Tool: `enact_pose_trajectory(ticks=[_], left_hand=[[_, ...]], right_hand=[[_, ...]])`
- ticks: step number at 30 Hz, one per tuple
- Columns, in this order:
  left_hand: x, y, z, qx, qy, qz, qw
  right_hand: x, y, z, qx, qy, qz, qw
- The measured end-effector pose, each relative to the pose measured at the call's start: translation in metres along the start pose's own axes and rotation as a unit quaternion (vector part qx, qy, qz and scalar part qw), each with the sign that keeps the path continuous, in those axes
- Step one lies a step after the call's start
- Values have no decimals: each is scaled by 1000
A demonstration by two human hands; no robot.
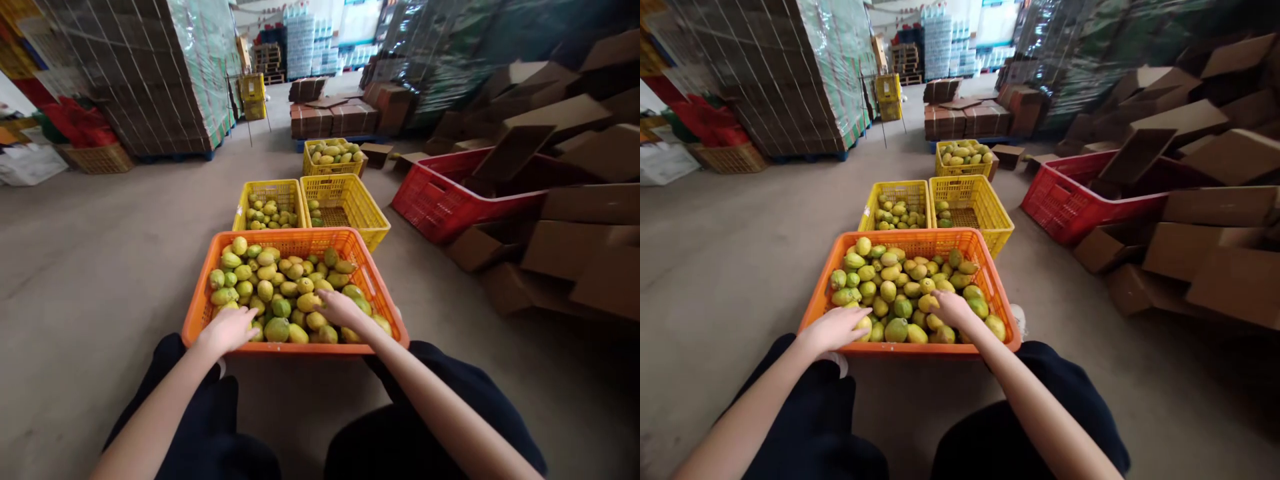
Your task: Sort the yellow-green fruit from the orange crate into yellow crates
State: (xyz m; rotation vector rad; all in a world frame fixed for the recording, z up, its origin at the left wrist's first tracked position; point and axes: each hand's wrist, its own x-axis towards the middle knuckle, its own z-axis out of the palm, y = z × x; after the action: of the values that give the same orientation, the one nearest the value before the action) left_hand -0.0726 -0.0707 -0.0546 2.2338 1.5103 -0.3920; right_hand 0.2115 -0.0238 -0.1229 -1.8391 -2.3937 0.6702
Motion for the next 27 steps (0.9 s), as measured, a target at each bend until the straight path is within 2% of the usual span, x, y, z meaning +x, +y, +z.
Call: enact_pose_trajectory(ticks=[3, 6, 9, 12, 16, 19, 21, 27], left_hand=[[-11, -2, 3, 10, -25, -25, 999], [-17, -2, 4, -18, -13, -26, 999], [-20, -2, 5, -25, -15, -63, 998], [-22, -2, 6, -24, -30, -104, 994], [-19, -2, 3, -39, -53, -128, 990], [-12, -2, -2, -35, -85, -135, 987], [-7, -3, -3, -29, -100, -133, 986], [-1, -2, 7, -5, -103, -118, 988]], right_hand=[[36, 29, -8, -26, 28, 64, 997], [76, 63, -12, -57, 39, 127, 990], [113, 90, -10, -72, 39, 175, 981], [144, 109, 0, -69, 37, 207, 975], [177, 123, 14, -47, 15, 253, 966], [194, 131, 21, -33, 6, 284, 958], [200, 136, 24, -20, 22, 298, 954], [190, 132, 26, 21, 77, 314, 946]])
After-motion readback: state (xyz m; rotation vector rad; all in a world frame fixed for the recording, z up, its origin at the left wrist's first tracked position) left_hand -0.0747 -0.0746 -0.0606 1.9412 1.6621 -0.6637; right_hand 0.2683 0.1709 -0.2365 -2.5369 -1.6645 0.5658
